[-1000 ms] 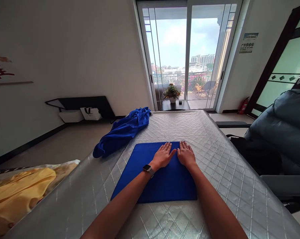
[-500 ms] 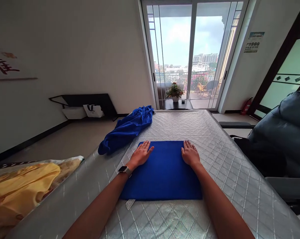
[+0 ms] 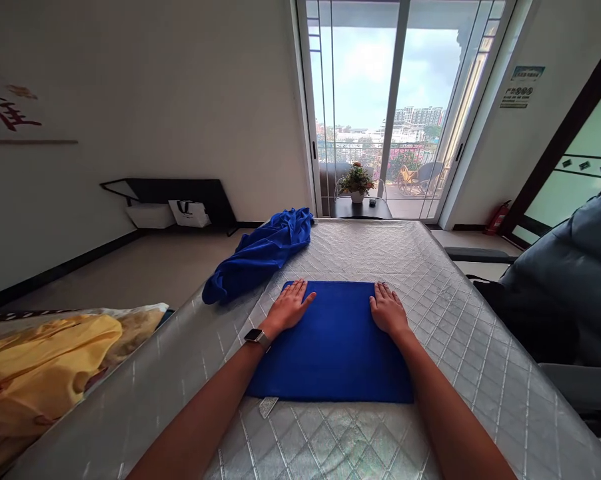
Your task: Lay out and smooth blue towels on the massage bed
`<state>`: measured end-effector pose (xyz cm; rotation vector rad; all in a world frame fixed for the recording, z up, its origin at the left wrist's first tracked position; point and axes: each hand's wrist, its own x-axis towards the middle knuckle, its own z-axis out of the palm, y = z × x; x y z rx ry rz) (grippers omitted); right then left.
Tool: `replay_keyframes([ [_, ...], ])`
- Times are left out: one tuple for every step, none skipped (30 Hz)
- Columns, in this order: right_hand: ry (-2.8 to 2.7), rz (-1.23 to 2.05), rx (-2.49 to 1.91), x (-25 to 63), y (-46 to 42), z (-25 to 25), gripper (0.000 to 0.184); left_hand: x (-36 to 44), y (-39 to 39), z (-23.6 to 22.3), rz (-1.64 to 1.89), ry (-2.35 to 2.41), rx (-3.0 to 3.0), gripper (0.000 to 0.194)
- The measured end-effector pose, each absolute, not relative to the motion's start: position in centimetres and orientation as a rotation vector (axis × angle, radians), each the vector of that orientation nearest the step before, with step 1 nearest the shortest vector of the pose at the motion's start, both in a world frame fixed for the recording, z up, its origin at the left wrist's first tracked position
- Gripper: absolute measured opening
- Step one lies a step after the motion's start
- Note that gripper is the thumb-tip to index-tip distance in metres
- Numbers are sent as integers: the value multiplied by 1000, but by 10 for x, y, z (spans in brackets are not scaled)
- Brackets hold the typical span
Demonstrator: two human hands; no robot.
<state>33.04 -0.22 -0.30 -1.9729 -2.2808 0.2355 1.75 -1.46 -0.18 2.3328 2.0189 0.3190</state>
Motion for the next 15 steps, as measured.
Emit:
replay_keyframes([
  [-2280, 237, -1970, 330, -2, -3, 66, 18, -15, -1, 315, 2019, 2327, 84],
  [-2278, 239, -1968, 330, -2, -3, 66, 18, -16, 1, 312, 2018, 2321, 85],
  [-2278, 242, -1963, 331, -2, -3, 66, 19, -17, 2, 310, 2016, 2316, 86],
  [-2278, 246, -1959, 331, -2, -3, 66, 19, -17, 3, 307, 2014, 2312, 86],
  [-2277, 250, -1956, 331, -2, -3, 66, 19, -18, 4, 304, 2012, 2309, 87],
  [-2276, 254, -1953, 331, -2, -4, 66, 20, -18, 5, 300, 2011, 2308, 87],
  [-2273, 256, -1951, 331, -1, -4, 66, 20, -18, 5, 296, 2011, 2310, 87],
  [-2272, 258, -1948, 331, -1, -4, 66, 19, -18, 5, 293, 2011, 2313, 87],
  [-2270, 259, -1948, 332, -1, -5, 66, 19, -18, 4, 292, 2012, 2316, 87],
  [-2269, 258, -1948, 332, -1, -5, 66, 19, -17, 3, 296, 2013, 2322, 86],
  [-2269, 255, -1950, 332, -1, -5, 66, 19, -17, 2, 301, 2013, 2328, 85],
  [-2271, 249, -1952, 332, -1, -5, 66, 18, -16, 1, 307, 2014, 2333, 84],
  [-2273, 244, -1953, 332, -1, -4, 66, 18, -16, 1, 311, 2017, 2335, 83],
  [-2275, 239, -1955, 331, -1, -4, 66, 18, -16, 0, 312, 2020, 2334, 83],
  [-2276, 234, -1958, 331, -2, -4, 66, 18, -15, 0, 312, 2023, 2330, 83],
])
